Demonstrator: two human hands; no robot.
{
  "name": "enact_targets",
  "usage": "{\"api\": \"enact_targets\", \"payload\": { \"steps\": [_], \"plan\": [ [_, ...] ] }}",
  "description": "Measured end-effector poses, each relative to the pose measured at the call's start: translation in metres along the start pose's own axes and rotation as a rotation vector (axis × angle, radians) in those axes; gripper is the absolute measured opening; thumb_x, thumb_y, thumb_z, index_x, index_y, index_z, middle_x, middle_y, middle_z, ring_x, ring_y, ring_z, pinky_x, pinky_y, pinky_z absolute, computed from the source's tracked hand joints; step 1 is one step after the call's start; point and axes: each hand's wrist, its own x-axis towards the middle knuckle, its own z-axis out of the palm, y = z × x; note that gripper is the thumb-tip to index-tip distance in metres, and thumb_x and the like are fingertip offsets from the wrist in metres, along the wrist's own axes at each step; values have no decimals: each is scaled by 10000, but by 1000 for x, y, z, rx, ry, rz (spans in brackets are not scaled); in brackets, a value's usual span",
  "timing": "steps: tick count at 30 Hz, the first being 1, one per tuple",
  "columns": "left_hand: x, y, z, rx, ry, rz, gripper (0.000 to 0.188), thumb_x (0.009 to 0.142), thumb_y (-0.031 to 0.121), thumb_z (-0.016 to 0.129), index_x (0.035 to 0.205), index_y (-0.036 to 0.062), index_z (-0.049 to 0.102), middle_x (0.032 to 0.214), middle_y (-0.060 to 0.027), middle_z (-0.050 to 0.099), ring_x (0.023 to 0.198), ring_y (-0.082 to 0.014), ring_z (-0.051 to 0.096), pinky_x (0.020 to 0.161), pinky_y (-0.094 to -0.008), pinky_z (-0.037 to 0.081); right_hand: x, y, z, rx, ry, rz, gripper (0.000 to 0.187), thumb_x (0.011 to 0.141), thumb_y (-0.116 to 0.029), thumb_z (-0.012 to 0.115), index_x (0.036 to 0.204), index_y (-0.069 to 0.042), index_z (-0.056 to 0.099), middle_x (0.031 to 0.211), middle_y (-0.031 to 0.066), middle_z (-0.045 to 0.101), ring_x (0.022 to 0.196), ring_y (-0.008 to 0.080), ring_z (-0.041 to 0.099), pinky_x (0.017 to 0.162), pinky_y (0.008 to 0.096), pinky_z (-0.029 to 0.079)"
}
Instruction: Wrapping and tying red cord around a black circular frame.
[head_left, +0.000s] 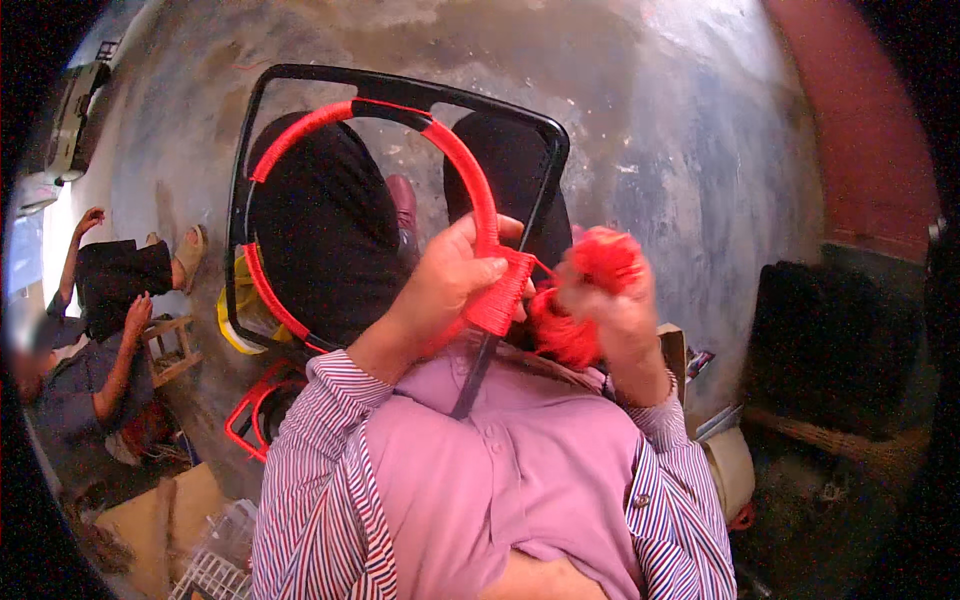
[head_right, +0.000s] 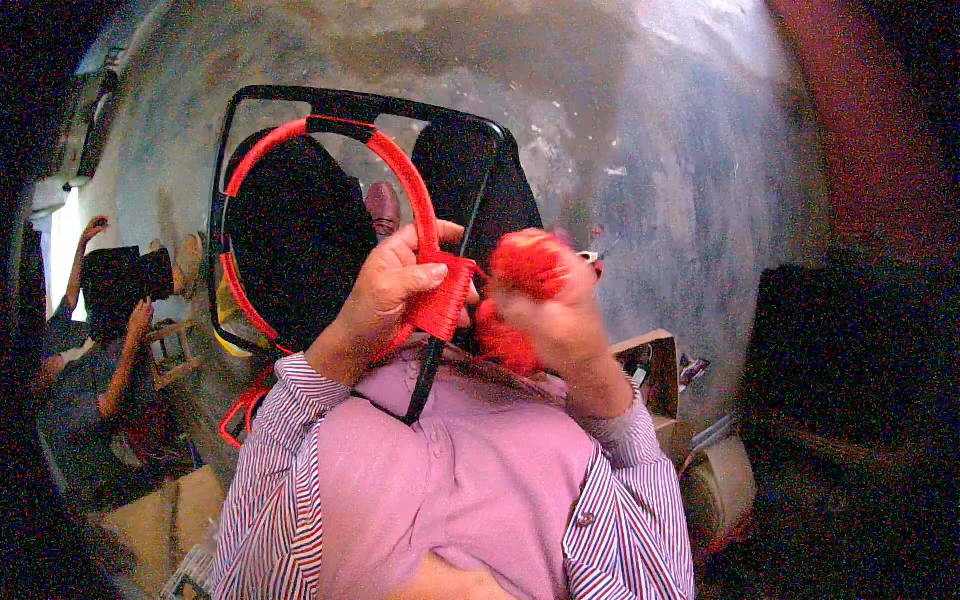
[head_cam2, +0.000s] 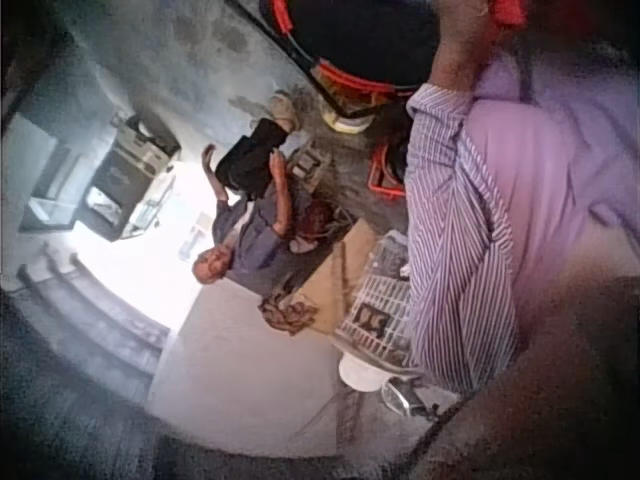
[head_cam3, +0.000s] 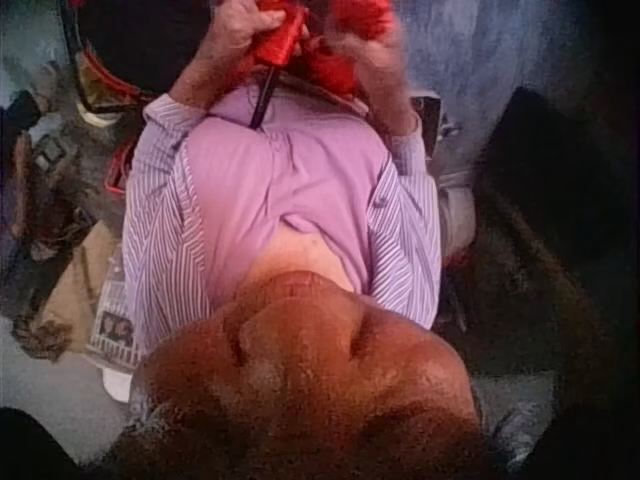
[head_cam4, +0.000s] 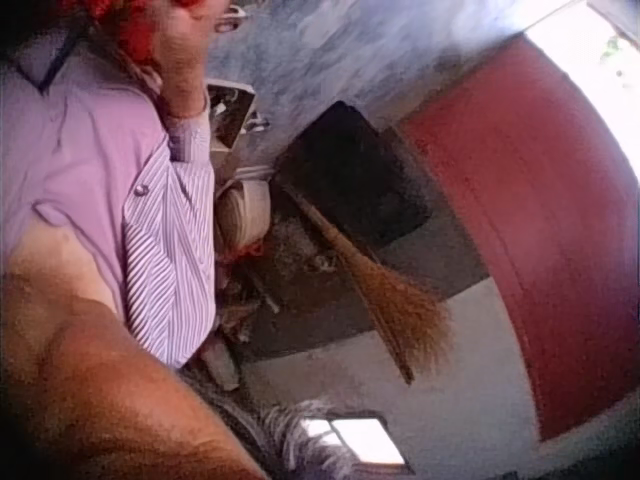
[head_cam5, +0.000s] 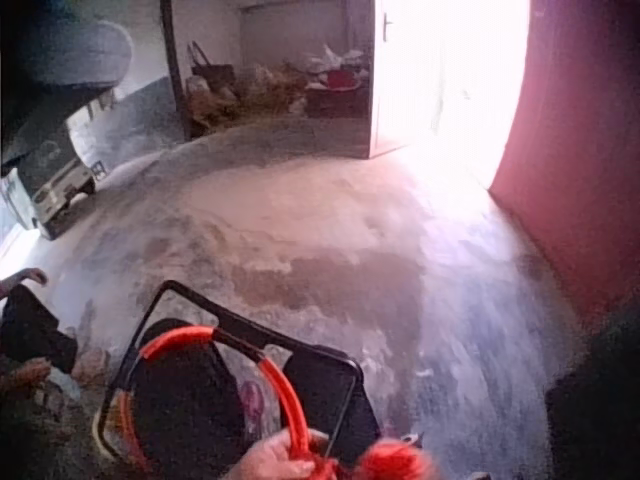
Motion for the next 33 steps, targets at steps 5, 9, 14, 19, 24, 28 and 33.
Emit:
{"api": "enact_targets", "payload": {
  "steps": [5, 9, 14, 19, 24, 28, 33],
  "plan": [
    [-6, 3, -6, -84, -59, -90, 426, 889, 187, 529, 1254, -2, 420, 958, -262, 628, 812, -332, 674, 701, -409, 575, 20, -24, -75, -120, 155, -114, 166, 751, -42, 601, 906, -35, 542, 717, 26, 552, 612, 122, 537, 552, 258, 451],
    [-8, -1, -12, -314, -32, -146, 417, 950, 334, 439, 1220, 20, 484, 989, -288, 614, 799, -378, 662, 691, -454, 565, 6, -50, -163, 51, 515, -146, 147, 889, -179, 588, 990, -77, 553, 746, 31, 575, 633, 156, 553, 566, 280, 468],
    [-7, 10, -24, -150, -57, -129, 457, 974, 365, 406, 1233, 0, 497, 952, -252, 627, 769, -346, 664, 654, -442, 564, -37, -59, -327, 63, 892, -257, 288, 939, -326, 484, 1015, -65, 581, 961, 70, 657, 877, 266, 620, 673, 466, 540],
    [-7, 8, -34, -146, -81, -176, 504, 980, 341, 401, 1269, -66, 471, 1015, -243, 632, 774, -299, 667, 700, -387, 562, -22, -39, -174, 209, 293, -284, 421, 845, -243, 520, 1200, -19, 546, 1005, 134, 642, 913, 278, 622, 812, 474, 520],
    [-8, 9, -10, -313, 134, -114, 511, 983, 339, 392, 1284, -67, 464, 1098, -195, 621, 968, -269, 636, 910, -377, 501, 15, 12, -44, -983, -754, -255, 610, 729, -231, 710, 1228, 40, 490, 983, 200, 641, 860, 292, 654, 745, 368, 515],
    [-10, 13, -8, -351, 20, -12, 517, 992, 326, 379, 1335, -59, 423, 1090, -119, 625, 1034, -217, 603, 972, -353, 455, 39, 16, 3, -1022, -389, 25, 556, 747, -168, 709, 1199, 32, 455, 961, 190, 655, 958, 328, 643, 845, 389, 486],
    [-3, -4, -13, -309, 86, -40, 362, 1003, 255, 395, 1217, -16, 503, 972, -66, 634, 869, -162, 620, 818, -309, 505, 50, 11, -4, -788, -607, -12, 596, 747, -74, 697, 1284, 3, 450, 1098, 101, 632, 1017, 186, 616, 904, 309, 455]
  ]
}}
